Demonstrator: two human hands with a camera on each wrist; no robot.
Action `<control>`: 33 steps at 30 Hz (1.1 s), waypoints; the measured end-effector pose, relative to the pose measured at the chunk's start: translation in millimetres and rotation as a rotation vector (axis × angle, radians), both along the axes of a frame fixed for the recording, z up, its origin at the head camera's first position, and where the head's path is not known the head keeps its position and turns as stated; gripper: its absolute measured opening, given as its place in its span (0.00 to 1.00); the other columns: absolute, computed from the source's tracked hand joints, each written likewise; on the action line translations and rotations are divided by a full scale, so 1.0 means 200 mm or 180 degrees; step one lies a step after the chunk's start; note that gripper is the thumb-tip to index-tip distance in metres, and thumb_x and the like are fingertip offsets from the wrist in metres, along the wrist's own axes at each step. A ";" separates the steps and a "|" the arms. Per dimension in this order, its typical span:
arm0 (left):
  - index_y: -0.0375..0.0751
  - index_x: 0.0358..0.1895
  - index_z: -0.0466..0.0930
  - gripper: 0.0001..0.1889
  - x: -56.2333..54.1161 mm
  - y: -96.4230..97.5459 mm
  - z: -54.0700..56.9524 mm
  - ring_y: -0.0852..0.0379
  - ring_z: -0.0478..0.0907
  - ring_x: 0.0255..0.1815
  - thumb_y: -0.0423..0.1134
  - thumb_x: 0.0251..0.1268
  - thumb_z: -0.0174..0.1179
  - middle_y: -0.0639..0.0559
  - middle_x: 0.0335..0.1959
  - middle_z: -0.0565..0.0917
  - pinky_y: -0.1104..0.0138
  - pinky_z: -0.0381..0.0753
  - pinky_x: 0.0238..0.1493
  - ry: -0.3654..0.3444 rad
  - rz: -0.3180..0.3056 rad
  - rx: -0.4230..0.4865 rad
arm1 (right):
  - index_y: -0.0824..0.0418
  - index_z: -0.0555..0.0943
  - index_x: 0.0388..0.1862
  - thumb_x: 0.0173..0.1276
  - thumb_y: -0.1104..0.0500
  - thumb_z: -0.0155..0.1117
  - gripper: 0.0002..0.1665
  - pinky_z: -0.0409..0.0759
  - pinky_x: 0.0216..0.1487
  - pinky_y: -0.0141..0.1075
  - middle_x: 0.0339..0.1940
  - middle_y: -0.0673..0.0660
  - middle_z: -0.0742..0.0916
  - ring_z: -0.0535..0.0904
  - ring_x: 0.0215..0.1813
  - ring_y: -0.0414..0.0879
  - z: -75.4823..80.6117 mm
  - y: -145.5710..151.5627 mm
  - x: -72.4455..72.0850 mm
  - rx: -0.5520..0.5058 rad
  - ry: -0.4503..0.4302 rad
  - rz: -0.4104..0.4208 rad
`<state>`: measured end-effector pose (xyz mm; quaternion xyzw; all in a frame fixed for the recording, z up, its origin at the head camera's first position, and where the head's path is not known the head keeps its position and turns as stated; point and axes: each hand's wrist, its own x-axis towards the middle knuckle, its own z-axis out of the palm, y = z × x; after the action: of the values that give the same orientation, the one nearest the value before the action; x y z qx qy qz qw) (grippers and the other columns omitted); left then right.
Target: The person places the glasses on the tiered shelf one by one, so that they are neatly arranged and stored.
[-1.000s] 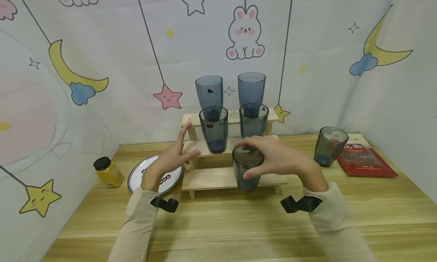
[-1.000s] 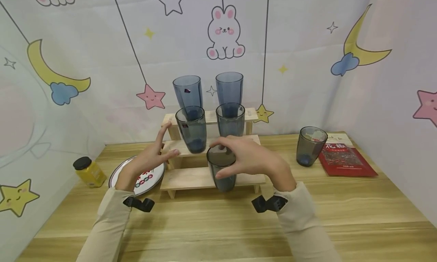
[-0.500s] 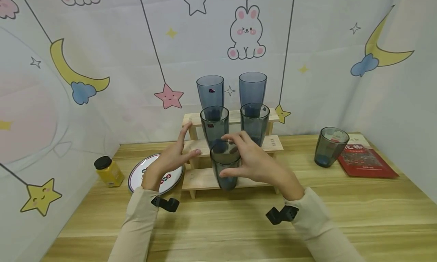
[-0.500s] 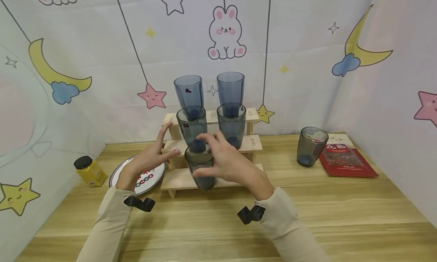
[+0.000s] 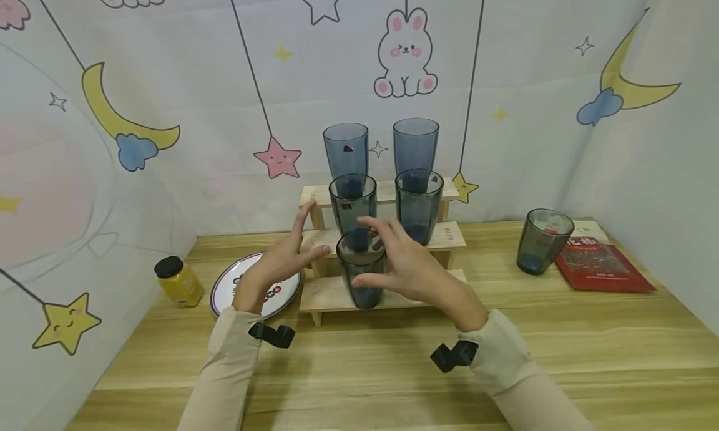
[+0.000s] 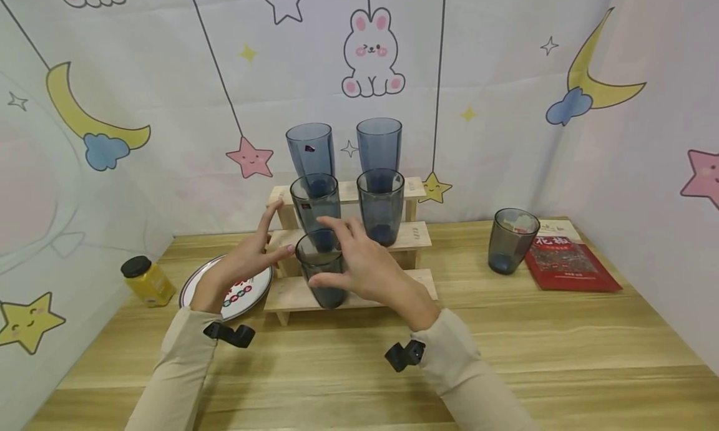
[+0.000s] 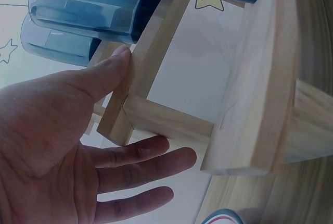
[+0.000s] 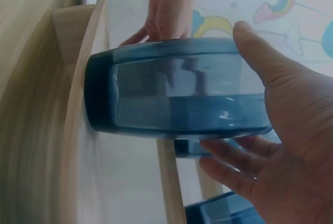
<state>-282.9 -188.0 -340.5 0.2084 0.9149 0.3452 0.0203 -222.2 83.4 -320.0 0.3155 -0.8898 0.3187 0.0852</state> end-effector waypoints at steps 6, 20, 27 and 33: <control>0.71 0.80 0.27 0.49 0.00 0.00 0.00 0.35 0.84 0.47 0.56 0.72 0.59 0.24 0.67 0.68 0.38 0.74 0.53 -0.0028 0.0012 -0.0005 | 0.47 0.56 0.80 0.58 0.38 0.75 0.57 0.75 0.30 0.36 0.67 0.59 0.70 0.71 0.26 0.41 -0.01 0.00 -0.02 0.0023 0.0037 0.0004; 0.71 0.80 0.27 0.49 0.00 -0.01 -0.01 0.34 0.83 0.49 0.57 0.72 0.58 0.25 0.65 0.71 0.37 0.74 0.53 0.0008 0.0025 -0.0012 | 0.44 0.48 0.82 0.60 0.36 0.72 0.60 0.77 0.31 0.36 0.68 0.56 0.73 0.75 0.27 0.39 -0.02 0.02 -0.03 0.0228 0.0297 0.0119; 0.71 0.80 0.27 0.49 0.00 0.00 -0.01 0.45 0.86 0.37 0.56 0.72 0.59 0.26 0.58 0.77 0.38 0.75 0.52 -0.0006 -0.0020 0.0033 | 0.44 0.48 0.83 0.58 0.37 0.75 0.62 0.82 0.44 0.46 0.73 0.57 0.71 0.80 0.46 0.47 0.01 0.06 -0.03 0.0387 0.0417 0.0156; 0.71 0.79 0.27 0.49 0.00 0.00 -0.01 0.41 0.86 0.37 0.56 0.72 0.59 0.30 0.49 0.83 0.40 0.76 0.49 -0.0020 -0.0011 0.0017 | 0.44 0.49 0.83 0.58 0.42 0.77 0.62 0.81 0.50 0.50 0.73 0.58 0.71 0.80 0.57 0.53 0.04 0.10 -0.03 0.0486 0.0302 0.0197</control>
<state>-283.6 -187.9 -341.6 0.2089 0.9135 0.3482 0.0232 -229.0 104.4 -312.5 0.3631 -0.8963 0.2371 0.0931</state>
